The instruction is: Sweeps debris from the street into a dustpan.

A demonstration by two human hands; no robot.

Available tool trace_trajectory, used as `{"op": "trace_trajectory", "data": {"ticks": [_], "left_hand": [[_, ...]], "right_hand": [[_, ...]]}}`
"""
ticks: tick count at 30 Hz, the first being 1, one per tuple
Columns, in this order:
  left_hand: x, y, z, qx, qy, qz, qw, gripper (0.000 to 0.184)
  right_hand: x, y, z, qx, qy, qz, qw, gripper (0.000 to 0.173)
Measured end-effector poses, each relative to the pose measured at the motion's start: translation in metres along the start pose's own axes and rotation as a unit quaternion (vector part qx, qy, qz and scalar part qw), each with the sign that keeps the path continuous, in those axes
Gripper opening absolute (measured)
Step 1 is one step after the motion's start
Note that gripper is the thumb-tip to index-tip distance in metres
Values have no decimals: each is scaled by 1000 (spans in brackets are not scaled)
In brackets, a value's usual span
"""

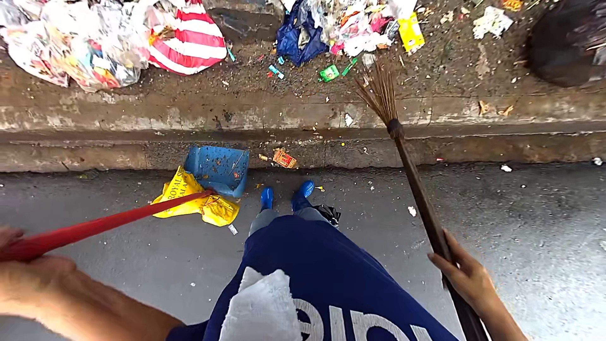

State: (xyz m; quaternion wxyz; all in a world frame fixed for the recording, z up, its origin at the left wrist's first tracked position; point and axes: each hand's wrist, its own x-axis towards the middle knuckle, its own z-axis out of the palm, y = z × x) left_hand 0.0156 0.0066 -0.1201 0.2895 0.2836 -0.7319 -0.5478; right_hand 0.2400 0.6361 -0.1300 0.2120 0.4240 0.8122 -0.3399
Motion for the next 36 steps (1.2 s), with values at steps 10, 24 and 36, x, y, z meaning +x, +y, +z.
{"op": "trace_trajectory", "data": {"ticks": [10,24,36], "left_hand": [[5,-108,151,44,-372,102,921,27],[10,-236,198,268,-425,-32,864,33],[29,-184,243,423,-454,-31,784,36]], "right_hand": [[-6,141,-66,-335,-47,232,912,67],[59,-11,205,-321,-172,204,909,56],[40,-50,156,-328,-150,167,918,64]]}}
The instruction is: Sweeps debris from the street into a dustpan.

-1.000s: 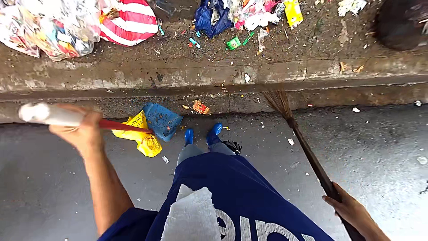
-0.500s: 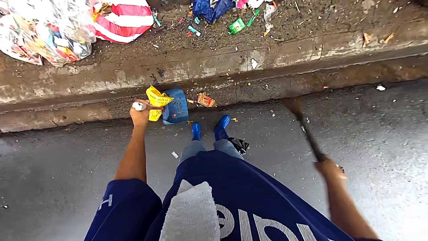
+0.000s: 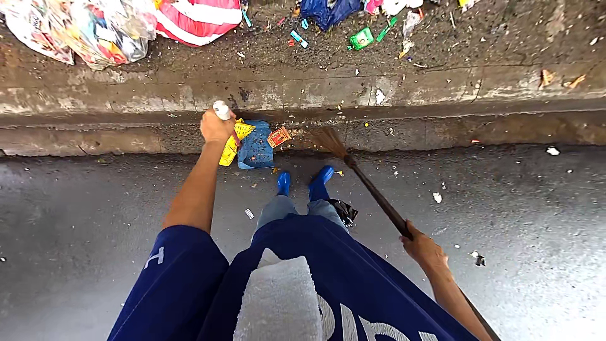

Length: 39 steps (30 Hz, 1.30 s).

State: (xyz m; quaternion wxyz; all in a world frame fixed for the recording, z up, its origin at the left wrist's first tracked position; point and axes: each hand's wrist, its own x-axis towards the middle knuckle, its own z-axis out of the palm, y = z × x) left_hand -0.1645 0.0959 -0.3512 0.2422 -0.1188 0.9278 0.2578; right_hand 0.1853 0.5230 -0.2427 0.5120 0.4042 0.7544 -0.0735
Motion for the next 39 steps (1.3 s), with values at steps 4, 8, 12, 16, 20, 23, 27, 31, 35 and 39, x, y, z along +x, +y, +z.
{"op": "trace_trajectory", "data": {"ticks": [4,8,12,16,20,23,27,31,35,39], "left_hand": [[-9,51,37,37,-48,22,998,48],[-5,74,66,58,-63,55,995,45],[3,48,45,42,-57,23,997,48],[20,-11,6,7,2,-28,1000,39],[22,-26,7,-31,24,-23,999,29],[17,-14,16,-38,6,-22,999,36],[20,-54,11,-83,39,-39,995,36],[-13,-140,-13,-149,77,16,986,33],[-99,-203,-30,-194,120,40,973,28],[-174,-220,-24,-285,179,-9,942,23]], "right_hand": [[28,-97,26,-26,-48,-21,998,52],[34,-172,58,-76,-124,-117,982,60],[40,-106,39,5,-131,-171,977,62],[5,-67,-3,-22,-79,-108,991,62],[24,-154,9,-51,-65,-81,993,54],[32,-215,39,-117,-91,-137,979,54],[15,-184,27,-155,-91,-197,964,62],[-12,-116,-26,-168,-48,-212,962,59],[-20,-82,-78,-181,18,-212,960,57],[-6,-128,-70,-193,44,-162,967,58]]}}
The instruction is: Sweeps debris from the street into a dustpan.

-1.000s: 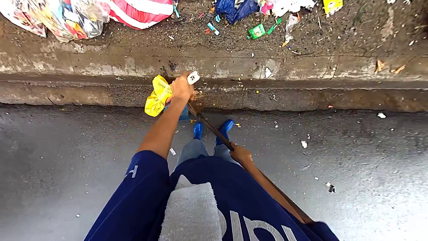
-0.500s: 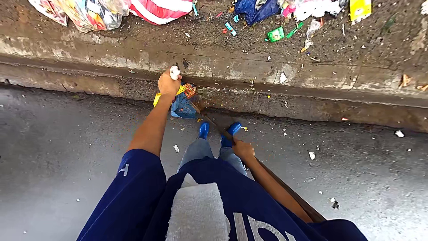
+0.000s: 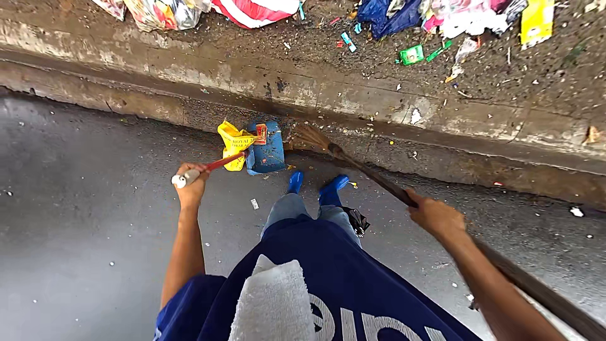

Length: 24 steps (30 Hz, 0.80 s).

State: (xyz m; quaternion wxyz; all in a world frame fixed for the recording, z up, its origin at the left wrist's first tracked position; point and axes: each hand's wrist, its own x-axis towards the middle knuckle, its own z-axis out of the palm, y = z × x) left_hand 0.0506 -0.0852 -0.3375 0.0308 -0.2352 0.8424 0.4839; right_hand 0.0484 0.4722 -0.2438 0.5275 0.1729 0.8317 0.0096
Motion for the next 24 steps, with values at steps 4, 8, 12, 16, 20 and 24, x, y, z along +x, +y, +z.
{"op": "trace_trajectory", "data": {"ticks": [4,8,12,16,20,24], "left_hand": [[-39,-5,16,34,27,-30,999,20],[-46,-38,40,77,28,-63,995,16],[-50,-42,32,33,90,-77,992,23],[-49,-50,34,40,110,-76,990,22],[-53,-41,46,51,121,-93,987,22],[-56,-45,47,33,139,-107,984,19]], "right_hand": [[55,-72,51,-48,-59,-18,997,60],[44,-33,25,-63,-63,-102,991,58],[22,6,-25,-69,13,-90,994,54],[44,-65,7,-36,27,-50,998,60],[79,-86,36,-100,-46,-95,989,60],[67,-18,-9,-76,-27,-132,988,54]]}}
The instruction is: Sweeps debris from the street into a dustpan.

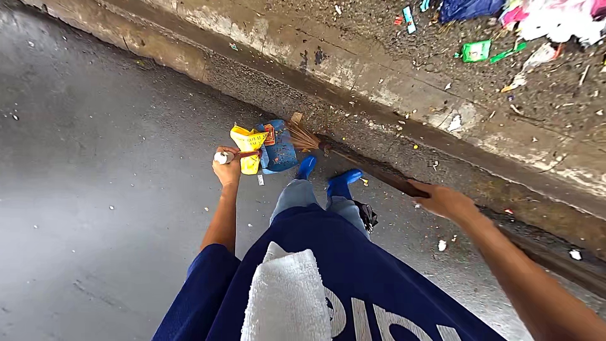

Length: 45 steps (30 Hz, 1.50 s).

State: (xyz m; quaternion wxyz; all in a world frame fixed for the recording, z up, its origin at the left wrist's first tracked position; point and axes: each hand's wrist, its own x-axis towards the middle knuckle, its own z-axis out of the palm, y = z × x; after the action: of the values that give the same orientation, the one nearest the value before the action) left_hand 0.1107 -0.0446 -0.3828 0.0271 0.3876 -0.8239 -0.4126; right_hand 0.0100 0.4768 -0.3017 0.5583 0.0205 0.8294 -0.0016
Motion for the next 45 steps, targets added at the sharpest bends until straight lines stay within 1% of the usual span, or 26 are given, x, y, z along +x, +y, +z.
{"op": "trace_trajectory", "data": {"ticks": [1,3,5,6,8,10,11,12,14,16,17,19,20,22,24,26,27,28,30,32,33,35,37,41,43,45], "left_hand": [[-1,-4,-3,-5,6,6,1000,19],[1,-10,-16,-29,31,28,999,19],[3,-18,-34,-65,60,36,995,21],[3,-19,-40,-78,75,34,994,21],[-1,-15,-44,-81,95,15,992,20],[-4,-6,-35,-53,100,-1,994,21],[-5,-3,-28,-31,90,-4,995,22],[-5,-1,-22,-9,71,-12,997,23],[0,3,-8,14,51,-29,998,22],[2,4,-4,19,47,-46,998,22],[3,3,-5,21,52,-52,997,21],[11,1,-6,28,64,-63,996,22],[14,1,-6,33,65,-69,995,22],[19,7,-5,50,61,-84,993,22],[21,16,-3,61,52,-100,992,23],[22,22,-1,66,45,-109,991,25],[25,25,-1,71,36,-111,991,26],[23,26,-1,72,25,-116,990,27],[29,24,0,67,28,-116,991,27],[25,17,-1,60,33,-118,991,26],[27,15,-2,56,38,-117,991,26],[28,12,-5,52,40,-118,991,26],[29,13,-6,48,42,-121,991,26],[31,13,-9,45,48,-133,989,26],[28,10,-12,41,52,-142,988,26],[27,-3,-23,29,55,-140,988,27]], "right_hand": [[-14,2,-16,-6,8,13,1000,55],[-31,-19,-40,-24,36,35,998,56],[-23,-51,-45,-30,68,51,996,58],[-8,-69,-40,-31,78,63,994,61],[30,-103,-18,-49,73,74,993,69],[55,-129,0,-85,27,44,995,68],[59,-132,6,-105,-1,17,994,68],[59,-125,10,-115,-19,-10,993,67],[56,-90,-7,-92,-12,-42,995,64],[35,-53,-35,-63,11,-33,997,61],[20,-47,-50,-66,18,-15,998,60],[-2,-62,-67,-88,33,24,995,61],[-3,-75,-66,-94,41,40,994,61],[16,-110,-48,-104,48,76,990,61],[52,-135,-24,-111,32,97,989,60],[69,-136,-13,-137,-6,66,988,62],[69,-125,-13,-134,-19,40,990,65],[65,-105,-19,-115,-22,15,993,66],[56,-66,-47,-62,-3,-17,998,65],[34,-41,-72,-54,22,-13,998,65],[24,-41,-82,-61,39,-7,997,66],[6,-62,-87,-77,55,12,995,65],[7,-102,-75,-98,66,26,993,62],[61,-187,-25,-116,48,50,991,59],[68,-206,-10,-169,22,10,985,61],[43,-209,-9,-227,3,-41,973,67]]}}
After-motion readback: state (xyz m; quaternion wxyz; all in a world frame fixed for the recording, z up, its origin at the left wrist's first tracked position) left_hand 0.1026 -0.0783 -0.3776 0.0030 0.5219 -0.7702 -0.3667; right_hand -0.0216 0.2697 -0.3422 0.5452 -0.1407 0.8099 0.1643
